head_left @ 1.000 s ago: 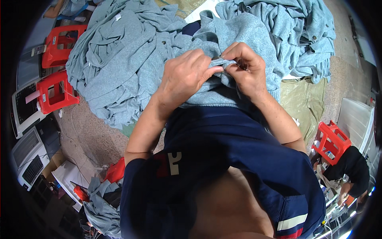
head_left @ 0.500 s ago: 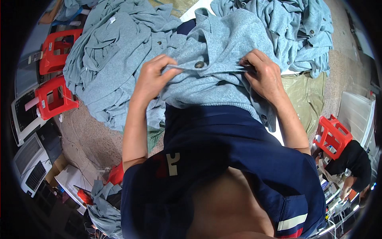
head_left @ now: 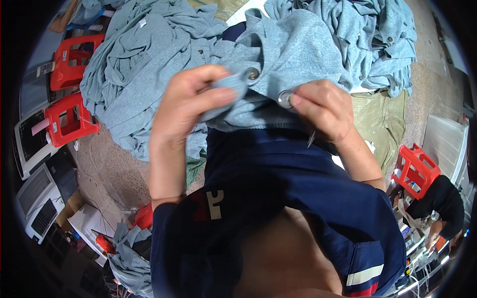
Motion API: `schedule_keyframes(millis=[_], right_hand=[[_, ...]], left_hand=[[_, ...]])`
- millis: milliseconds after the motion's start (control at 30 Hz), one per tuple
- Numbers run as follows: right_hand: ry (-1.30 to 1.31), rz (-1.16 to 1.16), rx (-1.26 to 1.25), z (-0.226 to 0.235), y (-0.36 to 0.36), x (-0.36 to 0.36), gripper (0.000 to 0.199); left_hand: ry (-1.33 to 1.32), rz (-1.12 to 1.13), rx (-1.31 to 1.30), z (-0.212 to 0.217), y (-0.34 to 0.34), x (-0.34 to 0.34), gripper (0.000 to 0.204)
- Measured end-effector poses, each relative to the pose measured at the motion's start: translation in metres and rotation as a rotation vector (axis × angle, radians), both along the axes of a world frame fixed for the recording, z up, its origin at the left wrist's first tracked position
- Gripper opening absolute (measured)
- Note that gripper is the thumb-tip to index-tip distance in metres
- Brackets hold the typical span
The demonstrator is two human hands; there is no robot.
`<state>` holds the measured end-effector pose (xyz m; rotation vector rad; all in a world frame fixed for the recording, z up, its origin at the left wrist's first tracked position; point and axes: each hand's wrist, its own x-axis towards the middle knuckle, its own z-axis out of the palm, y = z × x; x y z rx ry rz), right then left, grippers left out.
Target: Trimming loose threads from blue fabric garments using a handheld thread clipper.
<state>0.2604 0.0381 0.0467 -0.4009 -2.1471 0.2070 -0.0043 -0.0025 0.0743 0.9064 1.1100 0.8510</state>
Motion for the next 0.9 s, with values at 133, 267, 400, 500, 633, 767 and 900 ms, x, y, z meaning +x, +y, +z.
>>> schedule_keyframes(millis=[133, 267, 400, 500, 633, 767, 900], right_hand=[[0.01, 0.033, 0.085, 0.0, 0.001, -0.021, 0.016], [-0.032, 0.017, 0.008, -0.008, -0.002, -0.023, 0.016], [0.043, 0.073, -0.156, -0.013, -0.002, -0.034, 0.018], [0.148, 0.089, -0.709, 0.006, -0.005, -0.043, 0.03], [-0.049, 0.09, -0.653, -0.006, 0.004, -0.042, 0.023], [0.049, 0.074, -0.543, -0.014, -0.001, -0.045, 0.022], [0.079, 0.039, -0.502, -0.014, -0.003, -0.044, 0.022]], left_hand=[[0.049, -0.077, 0.068, 0.007, 0.009, 0.038, 0.017], [0.193, -0.113, 0.344, -0.001, 0.0, 0.034, 0.023], [0.532, -0.13, 0.583, 0.004, -0.003, 0.034, 0.029], [0.698, -0.155, 0.718, 0.008, -0.004, 0.032, 0.029], [0.773, -0.165, 0.7, 0.008, -0.004, 0.026, 0.029], [0.693, -0.1, 0.676, -0.007, -0.002, 0.021, 0.028], [0.782, -0.178, 0.826, -0.015, 0.001, 0.021, 0.025]])
